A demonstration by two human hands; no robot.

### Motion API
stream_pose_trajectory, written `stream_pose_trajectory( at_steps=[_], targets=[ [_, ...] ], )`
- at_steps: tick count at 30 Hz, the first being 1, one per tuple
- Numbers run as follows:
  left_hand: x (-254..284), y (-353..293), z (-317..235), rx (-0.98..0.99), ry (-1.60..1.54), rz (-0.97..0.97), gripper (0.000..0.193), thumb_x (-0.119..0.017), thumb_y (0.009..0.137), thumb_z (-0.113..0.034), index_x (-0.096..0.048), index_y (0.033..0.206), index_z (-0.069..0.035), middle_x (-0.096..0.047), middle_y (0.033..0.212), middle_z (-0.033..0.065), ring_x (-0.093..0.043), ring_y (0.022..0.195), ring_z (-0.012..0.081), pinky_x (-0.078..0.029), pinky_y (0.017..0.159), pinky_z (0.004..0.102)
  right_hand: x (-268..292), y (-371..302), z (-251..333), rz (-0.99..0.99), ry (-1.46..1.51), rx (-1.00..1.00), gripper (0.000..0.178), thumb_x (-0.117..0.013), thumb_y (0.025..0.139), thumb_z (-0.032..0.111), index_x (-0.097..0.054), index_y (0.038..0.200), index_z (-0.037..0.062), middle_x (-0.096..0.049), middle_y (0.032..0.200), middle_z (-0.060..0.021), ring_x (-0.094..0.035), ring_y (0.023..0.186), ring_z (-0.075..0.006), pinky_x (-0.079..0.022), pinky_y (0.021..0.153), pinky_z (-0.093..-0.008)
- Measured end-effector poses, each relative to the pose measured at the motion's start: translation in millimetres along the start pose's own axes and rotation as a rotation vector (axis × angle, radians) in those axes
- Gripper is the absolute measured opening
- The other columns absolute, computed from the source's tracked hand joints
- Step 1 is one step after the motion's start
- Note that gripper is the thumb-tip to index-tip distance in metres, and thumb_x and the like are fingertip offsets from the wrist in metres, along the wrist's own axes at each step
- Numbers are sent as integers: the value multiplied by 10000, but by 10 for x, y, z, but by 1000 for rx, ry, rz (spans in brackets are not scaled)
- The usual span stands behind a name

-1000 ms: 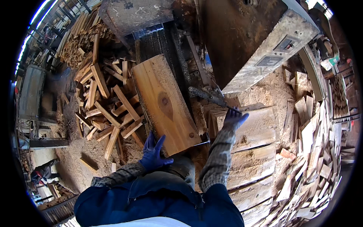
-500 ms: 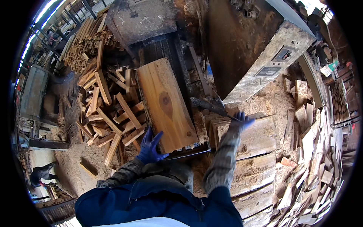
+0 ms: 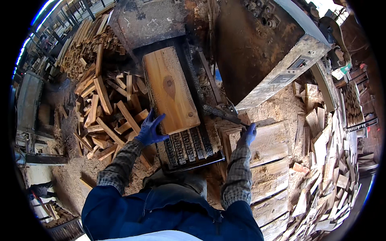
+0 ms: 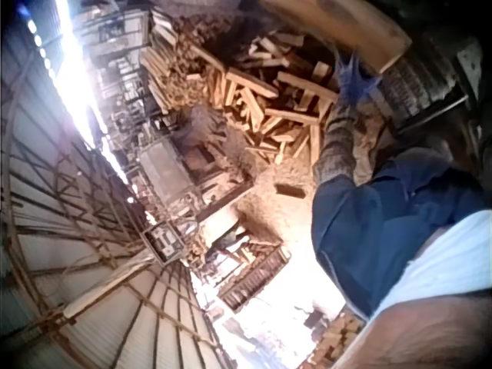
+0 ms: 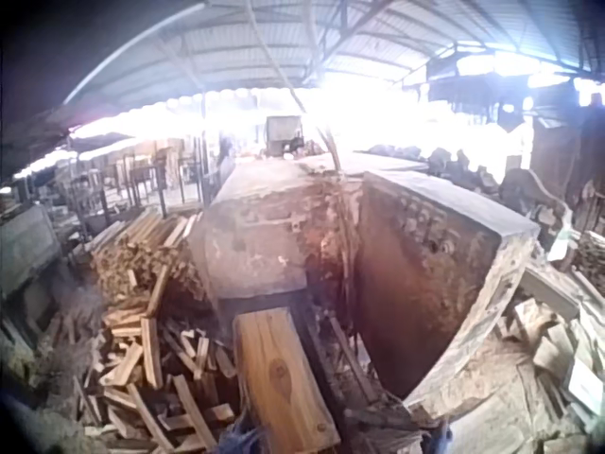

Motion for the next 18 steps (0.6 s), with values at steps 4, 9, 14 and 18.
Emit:
stream_pose_trajectory(
  at_steps=[4,9,14,18],
  targets=[
    [170,70,243,70,-132,85,898,-880,659,-391,-461,1418,-156,-246,1544,248,-375,1375,418,-399,1090,499,-137,-1202,264,27,-560,806,410,-633,937,145,-537,1261,-88,-636,1127,-161,-625,951,-219,-522,816,-357],
    [-16,520,1187,585,-1205,-313,578,-688,912,-344,-488,1351,-25,-498,1347,142,-549,1161,274,-482,949,384,-1842,-2216,519,608,-791,975,623,-671,872,313,-461,1351,-27,-595,1226,-255,-608,1076,-420,-497,919,-470],
    [-111,1162,1212,628,-1146,-308,598,-648,940,-380,-466,1323,41,-580,1223,134,-582,1057,234,-481,887,339,-2455,-1863,196,532,-1299,726,728,-683,851,412,-393,1392,19,-597,1090,-274,-595,1003,-416,-520,709,-538],
    [-183,970,1450,579,-846,-501,707,-694,898,-401,-417,1352,66,-538,1282,169,-551,1113,271,-456,933,372,-2366,-2153,154,535,-1098,802,635,-652,856,378,-428,1345,41,-598,1091,-226,-581,977,-412,-468,839,-535]
  ],
)
Point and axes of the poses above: each hand's wrist, its own y-axis towards the middle knuckle, its own x-axis out of the back of the hand, z = x × y, the point moved 6 cm from there along y, towards the middle knuckle
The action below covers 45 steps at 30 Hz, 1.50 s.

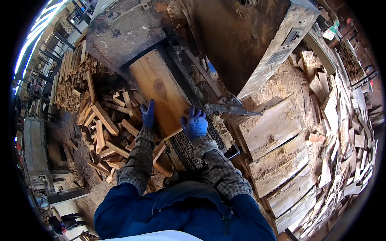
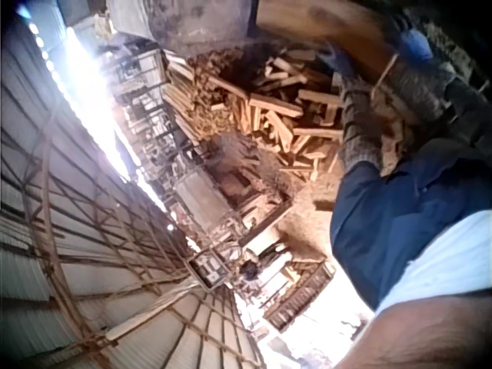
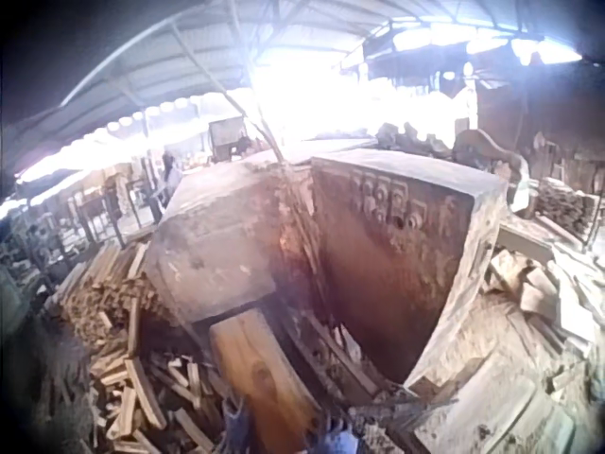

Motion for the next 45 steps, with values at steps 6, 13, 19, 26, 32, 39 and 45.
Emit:
stream_pose_trajectory(
  at_steps=[6,13,19,26,32,39,45],
  targets=[
    [174,-691,88,56,129,-13,892,-740,853,-418,-308,1446,88,-421,1409,247,-433,1274,345,-358,1073,415,235,-663,-233,-24,177,-25,497,-700,829,278,-522,1251,87,-613,1013,-169,-587,932,-370,-493,766,-503],
    [-76,-1214,-114,-84,401,37,916,-738,847,-428,-290,1457,88,-381,1433,301,-370,1332,417,-303,1109,488,495,-1225,-557,0,386,-211,424,-774,794,248,-599,1129,57,-641,892,-116,-603,764,-289,-499,692,-415],
    [-162,-1058,-230,-160,514,-30,898,-714,866,-425,-280,1448,104,-368,1423,311,-359,1327,441,-308,1101,513,176,-1457,-844,279,716,-738,369,-755,862,340,-631,917,-4,-613,697,-75,-561,601,-156,-475,567,-337],
    [-509,-331,-171,-79,583,-5,1049,-573,885,-637,-177,1472,137,-155,1530,368,-168,1431,486,-199,1177,512,-410,-753,-577,46,1354,-856,315,-700,918,304,-665,971,-5,-662,749,-72,-635,583,-153,-531,542,-295],
    [-367,1079,-308,-156,742,96,1106,-509,862,-726,-202,1460,151,-248,1491,390,-198,1427,499,-205,1179,515,-873,375,-226,217,1560,-593,248,-640,961,262,-608,937,18,-631,790,-37,-626,685,-148,-553,650,-311],
    [-719,-193,-778,-927,1078,416,772,-585,878,-603,-438,1409,-62,-450,1423,245,-415,1313,443,-354,1065,553,204,-908,-618,335,1251,-461,375,-657,950,201,-577,1239,-25,-659,1096,-101,-613,1024,-138,-503,886,-282],
    [-826,-348,-780,-1115,1101,365,591,-665,842,-373,-522,1311,-42,-531,1301,160,-503,1181,398,-410,998,541,640,-2979,-1890,-69,1012,-903,276,-662,939,210,-633,1122,6,-657,936,-34,-608,813,-100,-512,715,-240]
  ],
)
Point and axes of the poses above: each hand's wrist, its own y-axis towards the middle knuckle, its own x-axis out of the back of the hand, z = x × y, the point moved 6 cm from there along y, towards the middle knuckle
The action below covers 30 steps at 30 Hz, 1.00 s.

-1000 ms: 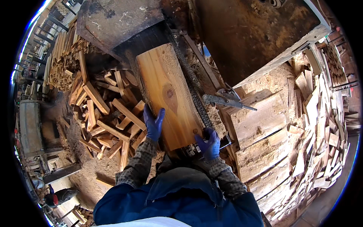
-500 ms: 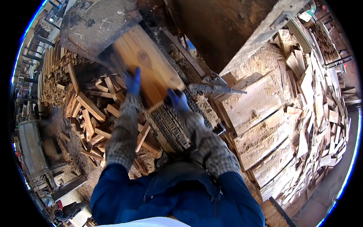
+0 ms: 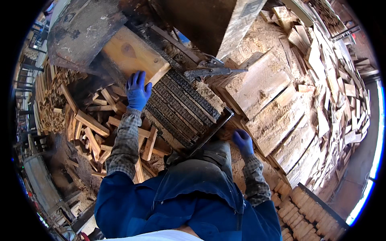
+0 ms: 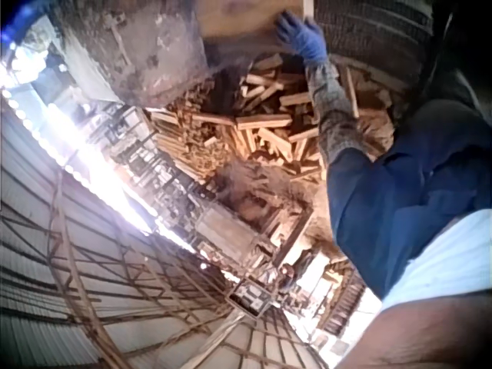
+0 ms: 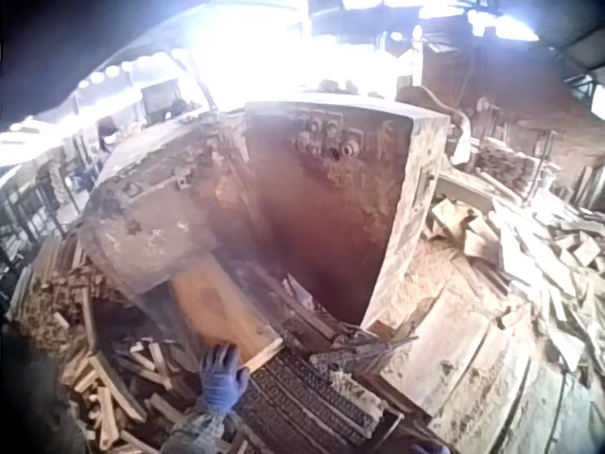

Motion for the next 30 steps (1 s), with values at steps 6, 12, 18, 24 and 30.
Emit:
stream_pose_trajectory(
  at_steps=[6,12,18,24,30],
  targets=[
    [-32,189,78,1,23,49,496,-693,814,-326,-574,1230,-85,-556,1243,108,-517,1142,340,-440,961,499,1108,-660,-1859,-399,249,-481,261,-662,918,326,-603,1018,93,-608,707,-59,-558,509,-174,-444,436,-327],
    [-69,305,239,87,90,186,508,-718,791,-317,-575,1227,-99,-568,1231,94,-536,1122,311,-456,932,477,826,-849,-2801,-204,140,-794,307,-675,912,367,-612,1080,119,-663,795,-96,-603,567,-253,-484,470,-424],
    [-94,473,347,163,112,256,530,-705,793,-309,-590,1264,-96,-583,1260,107,-531,1157,316,-445,961,467,410,-378,-2782,-15,140,-550,361,-665,920,313,-613,1155,45,-692,859,-122,-648,632,-236,-521,538,-365],
    [-166,462,587,210,91,266,567,-708,784,-323,-573,1295,-119,-565,1309,104,-517,1194,325,-431,985,490,297,-30,-2030,-42,51,-524,320,-662,922,322,-617,1126,79,-669,794,-69,-619,590,-186,-490,508,-322],
    [-329,544,754,184,166,172,535,-725,801,-343,-550,1277,-175,-544,1310,68,-512,1184,314,-439,958,522,380,157,-1991,-59,89,-514,307,-654,933,302,-587,1161,107,-670,791,-84,-619,576,-208,-486,488,-338]
  ],
)
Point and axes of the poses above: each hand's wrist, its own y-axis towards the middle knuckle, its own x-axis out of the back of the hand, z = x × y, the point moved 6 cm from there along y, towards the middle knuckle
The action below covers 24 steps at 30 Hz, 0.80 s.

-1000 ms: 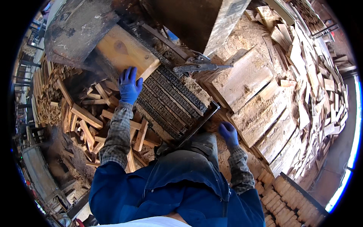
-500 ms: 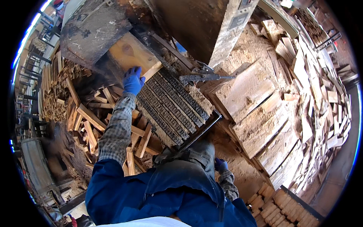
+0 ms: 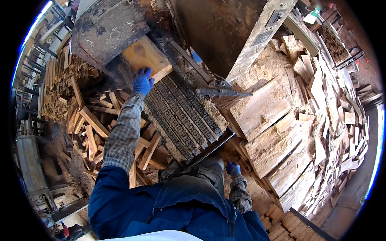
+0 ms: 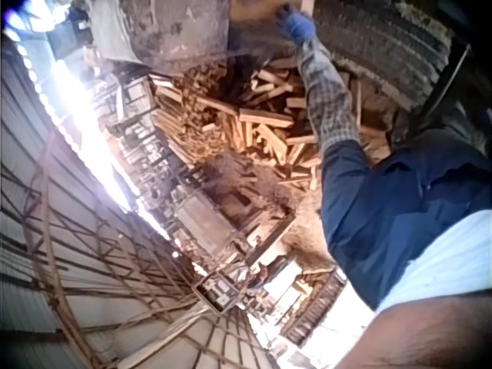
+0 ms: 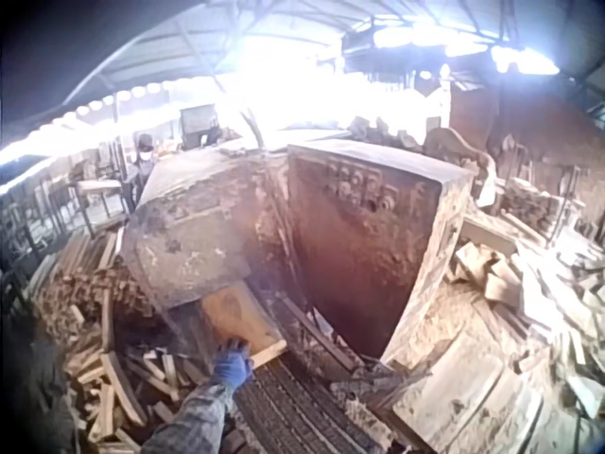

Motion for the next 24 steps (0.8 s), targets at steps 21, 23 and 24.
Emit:
stream_pose_trajectory(
  at_steps=[21,23,24],
  targets=[
    [-409,554,388,-103,-13,-2,527,-684,801,-335,-575,1267,-114,-562,1294,167,-530,1188,357,-464,958,494,-106,-236,-197,-42,-41,102,258,-643,942,310,-643,977,55,-653,732,-69,-606,557,-162,-469,470,-325],
    [-503,529,933,-161,-118,-54,554,-648,862,-289,-529,1338,-32,-554,1310,248,-523,1207,413,-426,1032,491,-157,-81,-15,-66,-491,232,373,-622,946,382,-685,778,55,-629,629,-32,-567,521,-144,-437,483,-305],
    [-625,526,656,-103,-149,93,542,-631,879,-279,-524,1343,-20,-540,1330,257,-519,1219,408,-426,1035,484,11,-170,-86,-146,-476,234,400,-626,932,395,-696,738,52,-630,620,-35,-567,523,-145,-439,497,-306]
  ],
)
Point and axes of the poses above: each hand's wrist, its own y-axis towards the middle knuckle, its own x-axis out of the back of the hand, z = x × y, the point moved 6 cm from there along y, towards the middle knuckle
